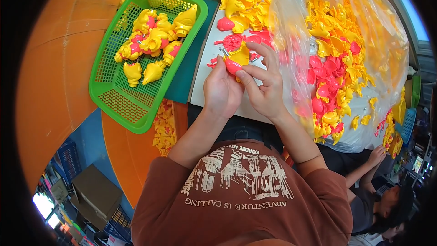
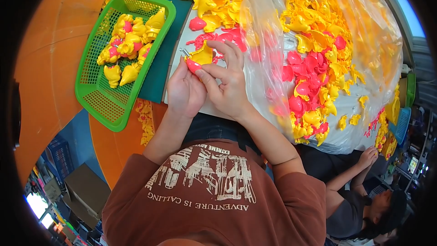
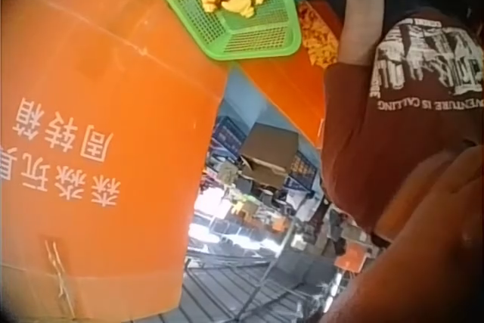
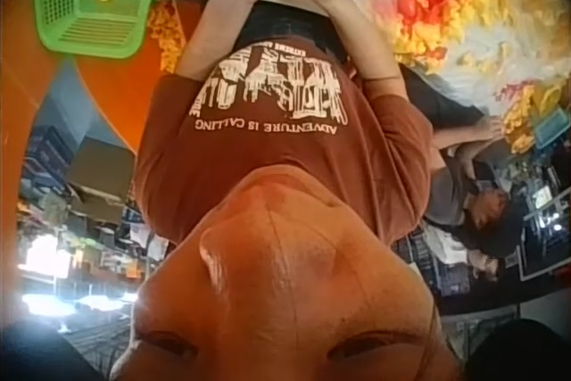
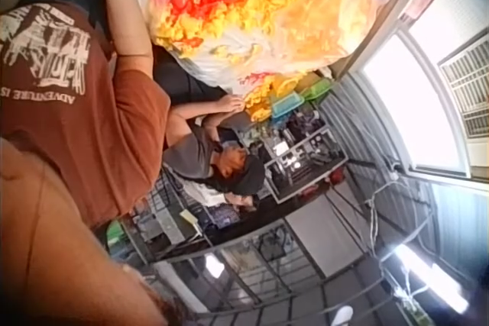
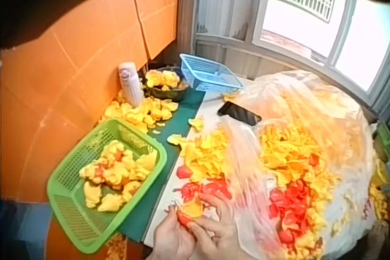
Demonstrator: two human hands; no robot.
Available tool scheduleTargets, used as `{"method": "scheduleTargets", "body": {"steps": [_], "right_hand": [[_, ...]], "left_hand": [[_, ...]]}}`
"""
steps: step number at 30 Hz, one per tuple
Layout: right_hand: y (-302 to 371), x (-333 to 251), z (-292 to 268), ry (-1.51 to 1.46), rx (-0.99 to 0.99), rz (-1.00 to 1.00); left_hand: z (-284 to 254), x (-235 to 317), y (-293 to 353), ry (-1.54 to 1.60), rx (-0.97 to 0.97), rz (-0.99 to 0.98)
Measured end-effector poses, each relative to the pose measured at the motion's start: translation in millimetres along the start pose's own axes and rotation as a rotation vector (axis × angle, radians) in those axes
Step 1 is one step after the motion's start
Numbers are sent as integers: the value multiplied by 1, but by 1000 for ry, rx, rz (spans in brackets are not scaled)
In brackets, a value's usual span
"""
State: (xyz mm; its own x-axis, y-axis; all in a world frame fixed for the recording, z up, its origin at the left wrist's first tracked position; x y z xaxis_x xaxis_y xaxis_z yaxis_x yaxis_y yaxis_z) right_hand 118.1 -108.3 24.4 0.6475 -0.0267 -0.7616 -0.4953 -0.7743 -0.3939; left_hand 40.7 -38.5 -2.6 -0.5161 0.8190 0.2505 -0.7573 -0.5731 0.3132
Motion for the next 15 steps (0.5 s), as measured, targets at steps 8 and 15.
{"method": "scheduleTargets", "body": {"steps": [8,15], "right_hand": [[1,0,-2,-44,9,34],[-11,16,3,-88,101,-26]], "left_hand": [[0,-3,1,16,-7,-30],[-44,10,-5,-17,31,19]]}}
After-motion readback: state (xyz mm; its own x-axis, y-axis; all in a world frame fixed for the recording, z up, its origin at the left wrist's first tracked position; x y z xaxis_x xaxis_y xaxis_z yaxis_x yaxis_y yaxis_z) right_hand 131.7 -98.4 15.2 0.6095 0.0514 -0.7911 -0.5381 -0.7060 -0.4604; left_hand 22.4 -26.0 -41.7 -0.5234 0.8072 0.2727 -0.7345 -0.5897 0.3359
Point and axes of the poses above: each hand's wrist, its own y-axis away from the middle knuckle, its own z-axis out of the palm, x = y × z, the point moved 3 cm from there along -y, towards the middle knuckle, and after that the axes turned 4 degrees about y, right-handed, at the moved point
